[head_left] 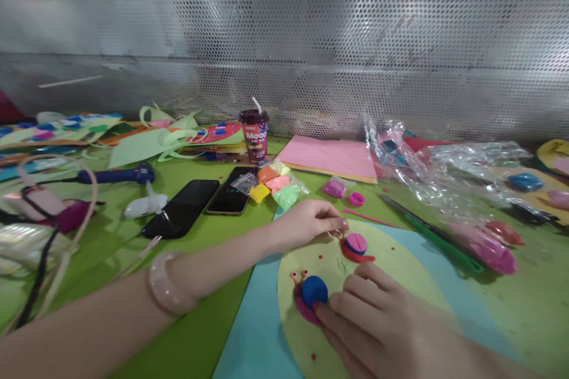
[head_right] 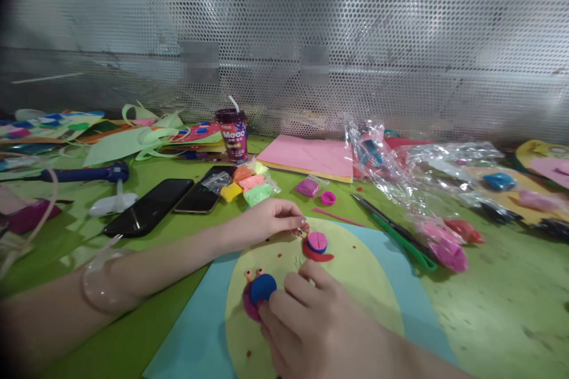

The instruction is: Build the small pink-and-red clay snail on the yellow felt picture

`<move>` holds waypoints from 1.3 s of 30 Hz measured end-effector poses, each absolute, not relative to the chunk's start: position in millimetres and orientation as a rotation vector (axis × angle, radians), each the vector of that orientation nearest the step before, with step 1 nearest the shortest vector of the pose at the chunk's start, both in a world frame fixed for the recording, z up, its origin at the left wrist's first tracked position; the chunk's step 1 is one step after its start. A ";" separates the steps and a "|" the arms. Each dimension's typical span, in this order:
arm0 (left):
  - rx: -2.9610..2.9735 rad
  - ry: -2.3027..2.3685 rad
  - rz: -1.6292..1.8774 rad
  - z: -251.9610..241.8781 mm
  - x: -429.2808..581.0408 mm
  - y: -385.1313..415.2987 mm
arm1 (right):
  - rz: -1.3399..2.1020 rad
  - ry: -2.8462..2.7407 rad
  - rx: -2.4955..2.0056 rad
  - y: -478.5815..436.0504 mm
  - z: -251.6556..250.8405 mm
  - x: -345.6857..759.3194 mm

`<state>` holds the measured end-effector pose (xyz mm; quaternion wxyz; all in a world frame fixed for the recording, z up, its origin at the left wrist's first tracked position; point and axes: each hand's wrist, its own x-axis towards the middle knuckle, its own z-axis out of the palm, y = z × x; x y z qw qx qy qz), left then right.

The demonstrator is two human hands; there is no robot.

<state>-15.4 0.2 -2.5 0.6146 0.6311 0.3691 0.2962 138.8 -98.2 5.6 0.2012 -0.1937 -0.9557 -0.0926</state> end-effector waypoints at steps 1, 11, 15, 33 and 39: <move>1.455 0.850 0.680 -2.3 -15.4 -0.1 | -0.295 -2.674 -0.523 -98.2 5.4 138.8; 1.459 0.846 0.677 -1.3 -15.2 -1.3 | -0.134 -2.578 -0.498 -96.0 2.7 139.6; 1.475 0.849 0.678 -1.3 -15.6 -0.9 | -0.129 -2.605 -0.506 -96.3 8.6 136.7; 1.485 0.866 0.665 -1.7 -15.2 -1.5 | -0.195 -2.644 -0.456 -97.2 7.6 139.7; 1.501 0.864 0.665 -2.2 -15.5 -1.5 | -0.195 -2.661 -0.461 -98.8 6.8 139.9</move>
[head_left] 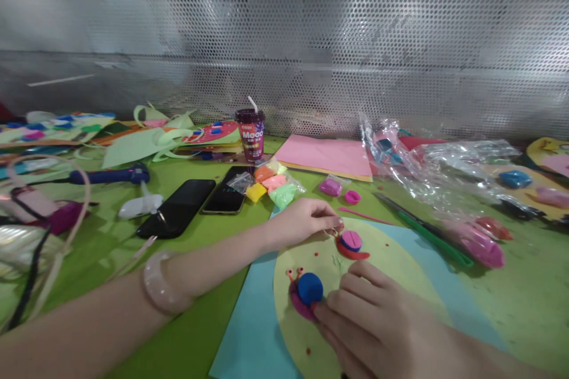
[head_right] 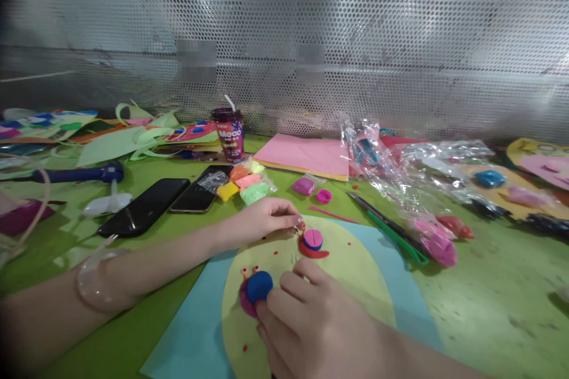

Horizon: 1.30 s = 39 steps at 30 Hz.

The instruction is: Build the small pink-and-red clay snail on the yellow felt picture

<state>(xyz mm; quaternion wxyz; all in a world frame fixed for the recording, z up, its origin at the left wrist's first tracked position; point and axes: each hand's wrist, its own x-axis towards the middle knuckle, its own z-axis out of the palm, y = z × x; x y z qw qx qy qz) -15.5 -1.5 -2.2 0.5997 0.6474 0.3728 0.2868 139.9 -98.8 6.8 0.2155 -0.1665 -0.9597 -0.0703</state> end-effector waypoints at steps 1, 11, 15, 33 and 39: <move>1.503 0.868 0.663 -1.5 -15.6 -1.9 | -0.193 -2.659 -0.462 -99.0 6.9 139.9; 1.521 0.884 0.668 1.0 -14.5 -3.1 | -0.165 -2.625 -0.458 -97.8 7.3 140.3; 1.498 0.873 0.669 0.4 -14.8 -3.5 | -0.165 -2.593 -0.475 -99.2 6.9 141.1; 1.499 0.881 0.652 1.4 -15.1 -2.8 | -0.013 -2.526 -0.566 -98.1 2.0 141.1; 1.523 0.888 0.667 0.1 -15.1 -2.3 | 0.513 -2.286 -0.823 -89.4 16.3 142.6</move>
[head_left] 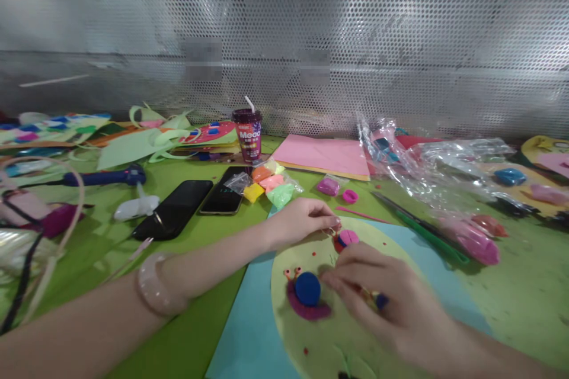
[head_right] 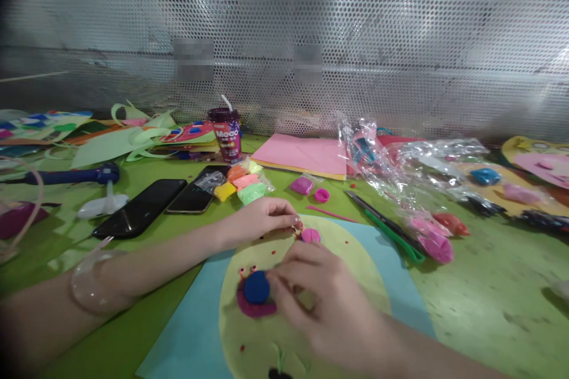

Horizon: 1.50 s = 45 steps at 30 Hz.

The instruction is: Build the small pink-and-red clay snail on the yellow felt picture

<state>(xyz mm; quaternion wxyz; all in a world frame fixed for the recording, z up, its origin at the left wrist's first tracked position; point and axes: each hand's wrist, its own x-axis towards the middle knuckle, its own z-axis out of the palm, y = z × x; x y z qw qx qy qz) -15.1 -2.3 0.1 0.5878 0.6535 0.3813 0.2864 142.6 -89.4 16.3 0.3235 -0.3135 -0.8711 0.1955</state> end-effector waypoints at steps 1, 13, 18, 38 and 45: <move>1.529 0.893 0.668 -0.4 -15.1 -1.8 | 0.580 -2.215 -0.902 -86.7 18.2 143.9; 1.635 0.857 0.659 -3.1 -17.1 1.4 | 0.430 -1.922 -1.301 -44.6 9.2 161.9; 1.642 0.892 0.653 -1.6 -16.9 0.5 | 0.416 -1.980 -1.279 -41.2 4.2 160.3; 1.659 0.825 0.652 -2.4 -17.5 1.0 | 0.281 -2.011 -1.145 -45.4 -2.3 156.7; 1.645 0.832 0.653 -2.9 -17.8 1.3 | 0.305 -1.963 -1.200 -45.4 -0.6 157.0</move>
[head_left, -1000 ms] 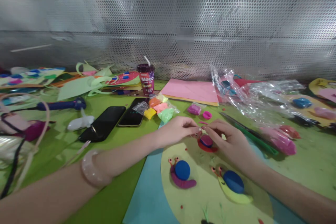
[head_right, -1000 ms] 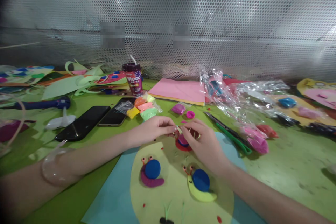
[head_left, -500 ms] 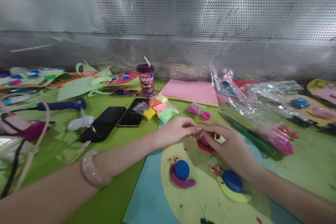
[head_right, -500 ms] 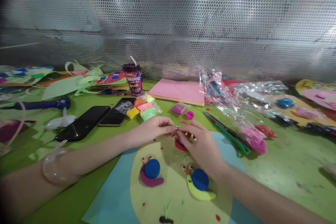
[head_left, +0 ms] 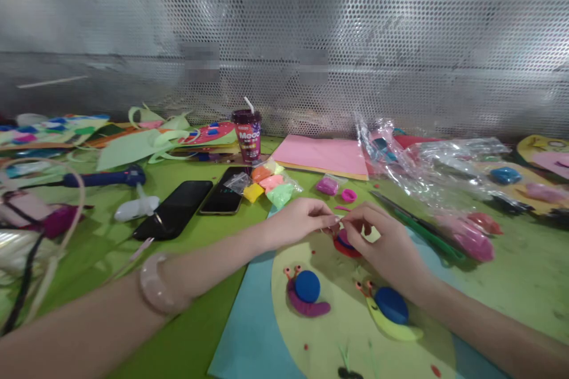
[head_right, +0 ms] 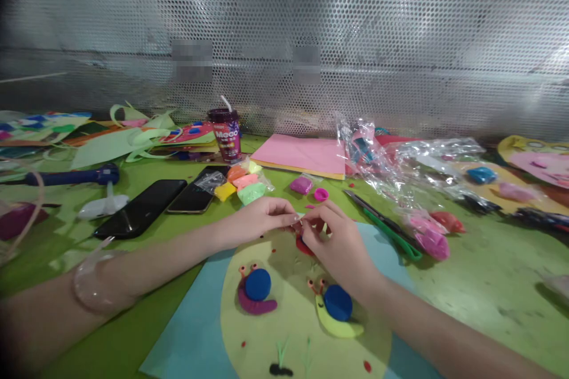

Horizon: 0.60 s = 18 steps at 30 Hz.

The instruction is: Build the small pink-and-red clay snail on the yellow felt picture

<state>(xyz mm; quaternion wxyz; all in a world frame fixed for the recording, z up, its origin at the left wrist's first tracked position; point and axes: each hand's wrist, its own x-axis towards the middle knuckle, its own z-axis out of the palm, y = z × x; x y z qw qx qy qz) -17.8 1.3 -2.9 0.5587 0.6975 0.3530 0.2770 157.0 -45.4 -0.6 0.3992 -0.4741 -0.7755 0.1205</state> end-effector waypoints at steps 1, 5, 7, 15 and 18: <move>1.645 0.834 0.654 -2.9 -17.7 1.4 | 0.310 -1.962 -1.202 -45.1 -0.7 156.9; 1.646 0.834 0.661 -2.7 -16.8 1.2 | 0.322 -1.963 -1.201 -43.8 -2.0 156.4; 1.646 0.841 0.662 -2.6 -16.4 0.7 | 0.327 -1.962 -1.204 -43.2 -2.7 156.4; 1.654 0.840 0.665 -3.6 -17.5 1.9 | 0.328 -1.970 -1.225 -40.2 -4.0 156.7; 1.658 0.843 0.674 -3.4 -17.7 1.7 | 0.323 -1.974 -1.225 -39.8 -5.3 157.0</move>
